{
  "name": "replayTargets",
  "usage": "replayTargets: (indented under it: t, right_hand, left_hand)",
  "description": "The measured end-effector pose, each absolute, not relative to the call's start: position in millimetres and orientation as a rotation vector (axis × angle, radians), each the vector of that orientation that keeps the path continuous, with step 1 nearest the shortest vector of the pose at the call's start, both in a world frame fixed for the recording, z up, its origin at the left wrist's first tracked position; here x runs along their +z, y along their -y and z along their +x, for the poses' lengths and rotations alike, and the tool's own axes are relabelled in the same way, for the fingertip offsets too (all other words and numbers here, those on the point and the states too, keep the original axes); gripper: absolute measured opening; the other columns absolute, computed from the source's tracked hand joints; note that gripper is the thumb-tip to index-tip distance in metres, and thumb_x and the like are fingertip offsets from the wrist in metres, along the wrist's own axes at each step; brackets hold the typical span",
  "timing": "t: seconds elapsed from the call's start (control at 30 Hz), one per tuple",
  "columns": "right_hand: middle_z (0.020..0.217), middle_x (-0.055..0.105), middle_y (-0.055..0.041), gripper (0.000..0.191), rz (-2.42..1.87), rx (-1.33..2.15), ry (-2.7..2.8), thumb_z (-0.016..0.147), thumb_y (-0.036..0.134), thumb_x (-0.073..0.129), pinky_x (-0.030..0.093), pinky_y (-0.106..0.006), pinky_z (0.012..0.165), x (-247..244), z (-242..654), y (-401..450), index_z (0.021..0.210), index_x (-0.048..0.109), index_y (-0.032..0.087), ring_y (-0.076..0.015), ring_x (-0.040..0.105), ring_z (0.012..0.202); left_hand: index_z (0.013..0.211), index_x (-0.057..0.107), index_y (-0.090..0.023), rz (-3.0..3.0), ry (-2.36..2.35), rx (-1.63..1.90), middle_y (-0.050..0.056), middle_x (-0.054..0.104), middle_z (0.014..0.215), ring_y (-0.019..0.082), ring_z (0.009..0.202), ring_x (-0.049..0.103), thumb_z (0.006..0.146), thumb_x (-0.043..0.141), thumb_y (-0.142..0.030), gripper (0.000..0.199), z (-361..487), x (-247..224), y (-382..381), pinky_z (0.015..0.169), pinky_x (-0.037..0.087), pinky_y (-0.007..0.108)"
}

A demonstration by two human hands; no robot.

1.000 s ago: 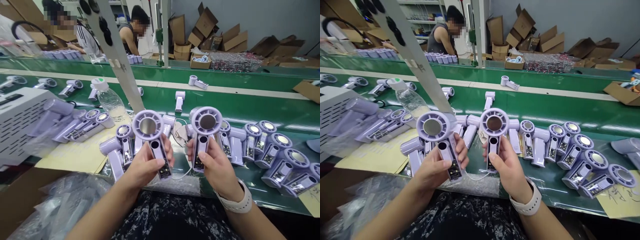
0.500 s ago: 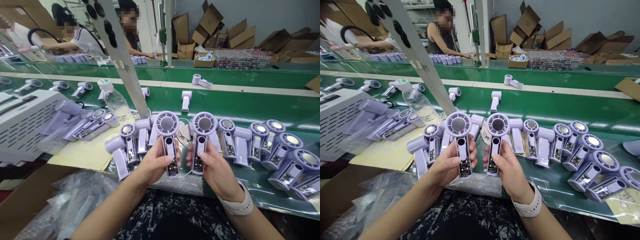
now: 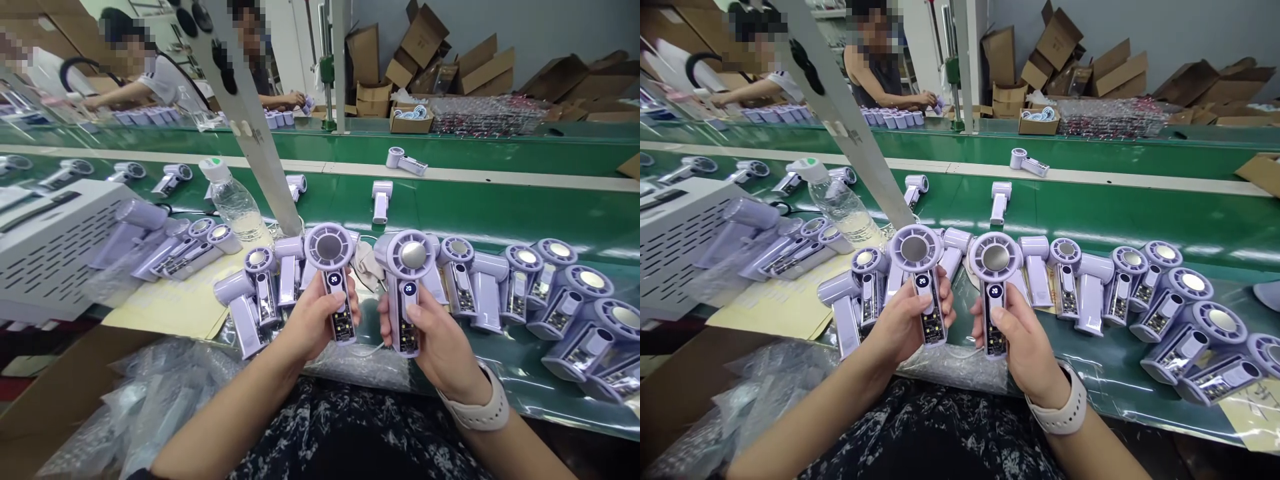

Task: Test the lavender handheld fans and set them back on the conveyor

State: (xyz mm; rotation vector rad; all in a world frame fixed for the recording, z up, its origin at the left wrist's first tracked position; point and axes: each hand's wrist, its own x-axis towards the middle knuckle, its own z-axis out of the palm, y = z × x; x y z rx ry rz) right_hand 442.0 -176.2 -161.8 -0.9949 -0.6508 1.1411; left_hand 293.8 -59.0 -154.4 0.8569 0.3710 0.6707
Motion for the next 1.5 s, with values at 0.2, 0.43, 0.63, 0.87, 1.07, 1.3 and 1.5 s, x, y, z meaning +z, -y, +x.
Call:
replayTargets:
  t: [0.2,0.43,0.63,0.87,1.07,1.3,1.5]
  right_hand:
    - [0.097,0.067,-0.0052,0.024,-0.986,1.182,0.727,0.094,0.045,0.066,0.056,-0.031,0.061,-160.6,441.1,180.6,0.106,0.068,0.024,-0.0180,0.062,0.072]
    - [0.095,0.068,-0.0042,0.026,-1.033,1.118,0.624,0.091,0.045,0.071,0.055,-0.027,0.062,-155.2,439.6,175.9,0.105,0.070,0.024,-0.0164,0.061,0.073]
    - [0.098,0.067,-0.0045,0.022,-0.994,1.133,0.650,0.095,0.042,0.064,0.056,-0.028,0.064,-161.9,439.8,176.1,0.107,0.069,0.024,-0.0169,0.062,0.075]
    - [0.100,0.067,-0.0056,0.016,-0.948,1.131,0.700,0.098,0.039,0.062,0.056,-0.032,0.062,-166.1,442.4,177.6,0.106,0.069,0.027,-0.0192,0.062,0.076]
    - [0.097,0.067,-0.0046,0.022,-0.964,1.144,0.643,0.097,0.039,0.063,0.056,-0.028,0.061,-168.4,444.0,180.0,0.112,0.068,0.024,-0.0166,0.062,0.073]
    - [0.093,0.070,-0.0040,0.023,-0.915,1.189,0.541,0.090,0.042,0.070,0.056,-0.026,0.058,-167.0,438.6,178.6,0.101,0.069,0.022,-0.0152,0.064,0.070]
    - [0.086,0.071,-0.0027,0.026,-0.946,1.138,0.473,0.090,0.044,0.068,0.052,-0.023,0.048,-165.7,437.0,174.8,0.102,0.064,0.022,-0.0126,0.061,0.058]
  left_hand:
    - [0.104,0.059,-0.018,0.920,-0.306,0.606,0.000,0.059,0.082,0.013,0.064,0.058,0.074,0.082,-0.034,0.041,289.3,-155.1,61.3,0.055,0.050,0.026]
    - [0.101,0.056,-0.019,0.977,-0.326,0.600,0.000,0.061,0.078,0.014,0.065,0.058,0.078,0.081,-0.039,0.039,291.6,-153.2,58.1,0.062,0.050,0.028]
    - [0.100,0.056,-0.018,0.949,-0.338,0.601,0.000,0.060,0.082,0.013,0.065,0.059,0.077,0.079,-0.034,0.036,292.8,-155.5,59.4,0.058,0.050,0.026]
    - [0.105,0.060,-0.017,0.973,-0.328,0.620,0.000,0.058,0.087,0.014,0.067,0.059,0.076,0.077,-0.030,0.036,290.6,-153.9,61.7,0.053,0.051,0.026]
    - [0.101,0.062,-0.016,0.836,-0.367,0.609,0.002,0.059,0.083,0.015,0.067,0.059,0.074,0.077,-0.042,0.040,296.7,-156.8,58.8,0.054,0.053,0.028]
    - [0.096,0.061,-0.016,0.898,-0.456,0.651,-0.002,0.058,0.070,0.011,0.052,0.053,0.076,0.076,-0.057,0.048,301.8,-162.1,60.8,0.041,0.047,0.023]
    - [0.099,0.054,-0.019,1.016,-0.607,0.653,-0.003,0.061,0.071,0.011,0.049,0.057,0.077,0.077,-0.057,0.050,305.3,-165.9,63.8,0.043,0.051,0.024]
